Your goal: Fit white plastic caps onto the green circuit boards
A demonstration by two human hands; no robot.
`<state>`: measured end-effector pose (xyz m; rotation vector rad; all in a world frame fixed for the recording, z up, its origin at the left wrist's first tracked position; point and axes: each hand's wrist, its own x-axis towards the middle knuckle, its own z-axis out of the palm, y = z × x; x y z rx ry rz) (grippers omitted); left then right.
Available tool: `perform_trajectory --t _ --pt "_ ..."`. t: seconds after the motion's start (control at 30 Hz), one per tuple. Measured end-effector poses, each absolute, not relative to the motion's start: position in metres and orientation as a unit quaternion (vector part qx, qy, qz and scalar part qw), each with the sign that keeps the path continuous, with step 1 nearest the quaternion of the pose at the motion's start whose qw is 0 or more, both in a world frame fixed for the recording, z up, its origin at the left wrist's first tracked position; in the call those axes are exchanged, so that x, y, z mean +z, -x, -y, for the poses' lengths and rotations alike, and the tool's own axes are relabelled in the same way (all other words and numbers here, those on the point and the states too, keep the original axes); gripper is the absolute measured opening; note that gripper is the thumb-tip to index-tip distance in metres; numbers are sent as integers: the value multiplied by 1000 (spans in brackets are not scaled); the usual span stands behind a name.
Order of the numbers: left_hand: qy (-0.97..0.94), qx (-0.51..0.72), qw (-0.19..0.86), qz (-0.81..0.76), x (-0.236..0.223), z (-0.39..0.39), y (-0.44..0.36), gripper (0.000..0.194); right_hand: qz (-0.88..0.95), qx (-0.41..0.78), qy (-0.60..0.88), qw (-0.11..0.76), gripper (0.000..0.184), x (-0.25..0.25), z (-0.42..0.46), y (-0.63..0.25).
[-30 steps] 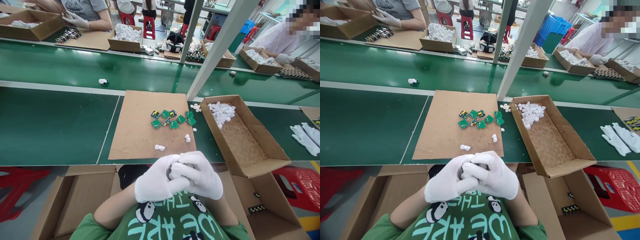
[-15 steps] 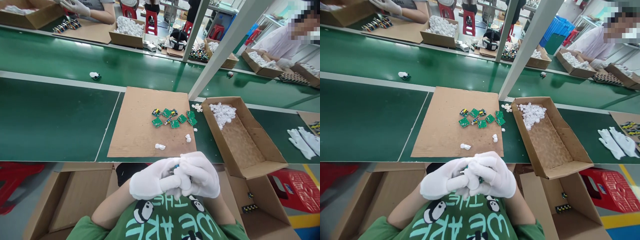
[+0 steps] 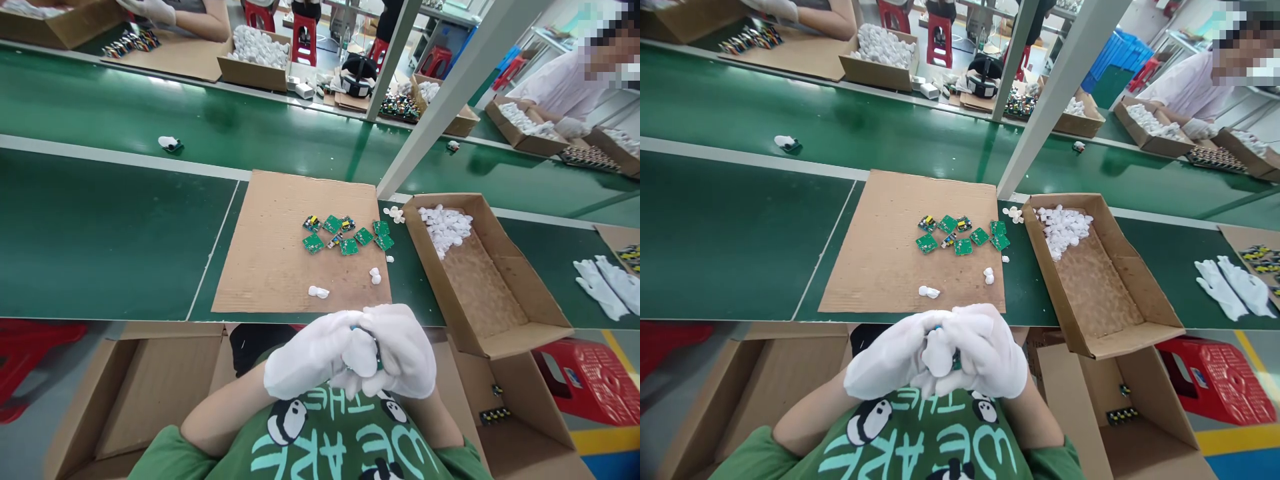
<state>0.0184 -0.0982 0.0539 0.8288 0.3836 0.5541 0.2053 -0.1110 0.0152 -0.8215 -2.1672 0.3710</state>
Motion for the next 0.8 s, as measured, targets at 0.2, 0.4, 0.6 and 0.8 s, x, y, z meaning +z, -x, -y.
perform_trajectory --t 0.2,0.4,0.6,0.8 --pt "-510 286 756 -294 64 96 -21 9 859 69 269 430 43 24 101 -198" --pt "-527 281 756 -268 62 94 -19 13 860 52 268 432 37 20 97 -197" --pt "-475 235 809 -253 60 93 -16 12 841 93 275 456 48 16 102 -197" --pt "-380 290 834 -275 41 101 -19 40 798 125 291 513 62 11 103 -190"
